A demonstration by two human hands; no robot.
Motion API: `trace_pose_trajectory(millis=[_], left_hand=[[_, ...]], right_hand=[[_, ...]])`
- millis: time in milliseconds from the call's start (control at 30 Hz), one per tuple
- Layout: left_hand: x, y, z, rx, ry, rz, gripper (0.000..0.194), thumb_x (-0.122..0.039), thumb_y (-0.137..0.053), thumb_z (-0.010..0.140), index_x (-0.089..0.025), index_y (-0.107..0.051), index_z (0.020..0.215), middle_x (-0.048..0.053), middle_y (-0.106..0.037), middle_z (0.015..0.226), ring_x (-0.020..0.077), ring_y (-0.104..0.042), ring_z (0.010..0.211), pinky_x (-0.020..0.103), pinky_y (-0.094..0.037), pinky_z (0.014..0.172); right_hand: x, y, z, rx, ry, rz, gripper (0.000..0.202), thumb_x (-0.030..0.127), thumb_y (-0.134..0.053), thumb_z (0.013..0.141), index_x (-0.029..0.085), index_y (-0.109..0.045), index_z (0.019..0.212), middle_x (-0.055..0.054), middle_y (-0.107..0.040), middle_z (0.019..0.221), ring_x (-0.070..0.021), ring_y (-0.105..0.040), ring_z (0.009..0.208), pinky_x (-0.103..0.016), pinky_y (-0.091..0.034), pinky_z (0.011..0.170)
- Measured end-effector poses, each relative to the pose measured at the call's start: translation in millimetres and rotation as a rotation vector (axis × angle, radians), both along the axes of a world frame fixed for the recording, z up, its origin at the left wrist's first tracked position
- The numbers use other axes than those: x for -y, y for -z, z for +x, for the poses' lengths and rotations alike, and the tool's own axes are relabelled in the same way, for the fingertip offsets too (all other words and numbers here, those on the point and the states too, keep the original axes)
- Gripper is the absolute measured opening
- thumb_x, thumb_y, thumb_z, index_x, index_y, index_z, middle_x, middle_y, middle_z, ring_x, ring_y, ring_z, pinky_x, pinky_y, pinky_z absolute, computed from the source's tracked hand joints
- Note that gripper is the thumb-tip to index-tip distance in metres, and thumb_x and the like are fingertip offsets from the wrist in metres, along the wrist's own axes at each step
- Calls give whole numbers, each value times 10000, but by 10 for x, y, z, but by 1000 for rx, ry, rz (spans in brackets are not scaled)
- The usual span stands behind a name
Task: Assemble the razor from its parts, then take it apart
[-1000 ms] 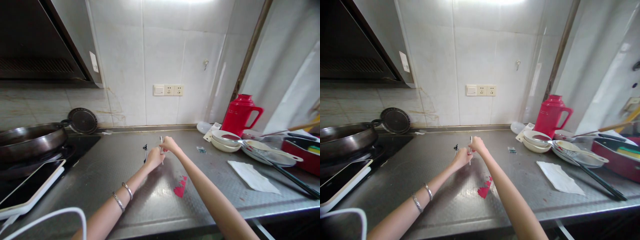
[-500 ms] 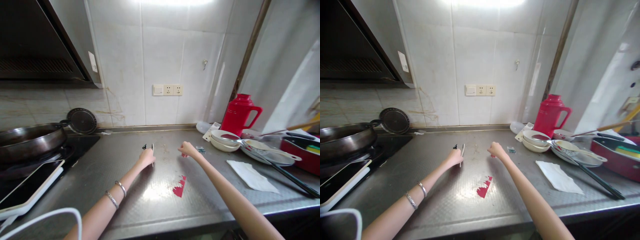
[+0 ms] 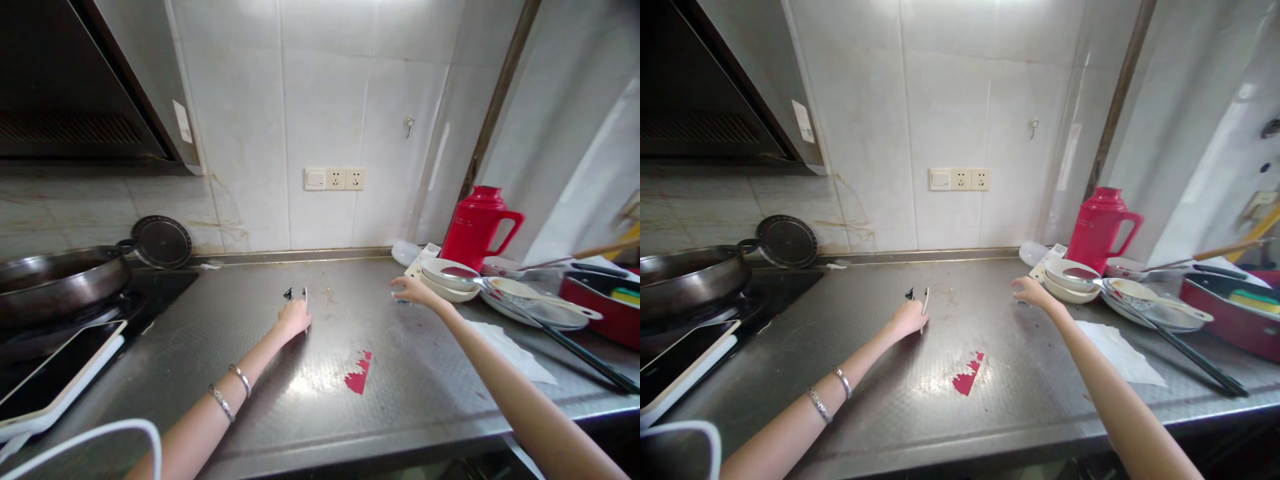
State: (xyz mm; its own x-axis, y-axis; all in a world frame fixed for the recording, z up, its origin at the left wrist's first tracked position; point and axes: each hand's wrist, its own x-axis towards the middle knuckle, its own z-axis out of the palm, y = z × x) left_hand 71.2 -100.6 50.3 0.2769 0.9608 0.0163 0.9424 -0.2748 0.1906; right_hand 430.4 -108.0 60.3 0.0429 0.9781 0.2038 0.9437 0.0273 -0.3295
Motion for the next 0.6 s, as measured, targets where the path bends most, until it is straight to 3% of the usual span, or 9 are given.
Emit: trace_pose_trajectory(millis=[133,300,600], left_hand=[[-117,-89,-172,116,-43,-6,299,-355,-470,723,-135,-651,633,120,-648,655,205,-610,662,251,-381,573],[-395,-47,-534,356,-63,-19,261,-294,-482,657,-146,-604,479,-1,-463,373,128,-456,443,234,-268,481],[-614,229,-998,555,-175,80,231,-244,-438,640,-155,-538,453,-14,-469,415,124,-445,485,225,-253,489]], right_hand=[[5,98,220,-48,-39,-78,599,178,-639,587,126,-545,1177,-121,-533,1233,-234,-496,1127,-293,-357,965],[-27,204,339,-51,-12,-108,619,195,-642,581,113,-536,1186,-131,-519,1247,-250,-471,1155,-303,-333,989],[-108,340,459,-77,-51,-125,432,177,-649,593,158,-622,1024,-100,-633,1082,-246,-556,1044,-311,-384,942]])
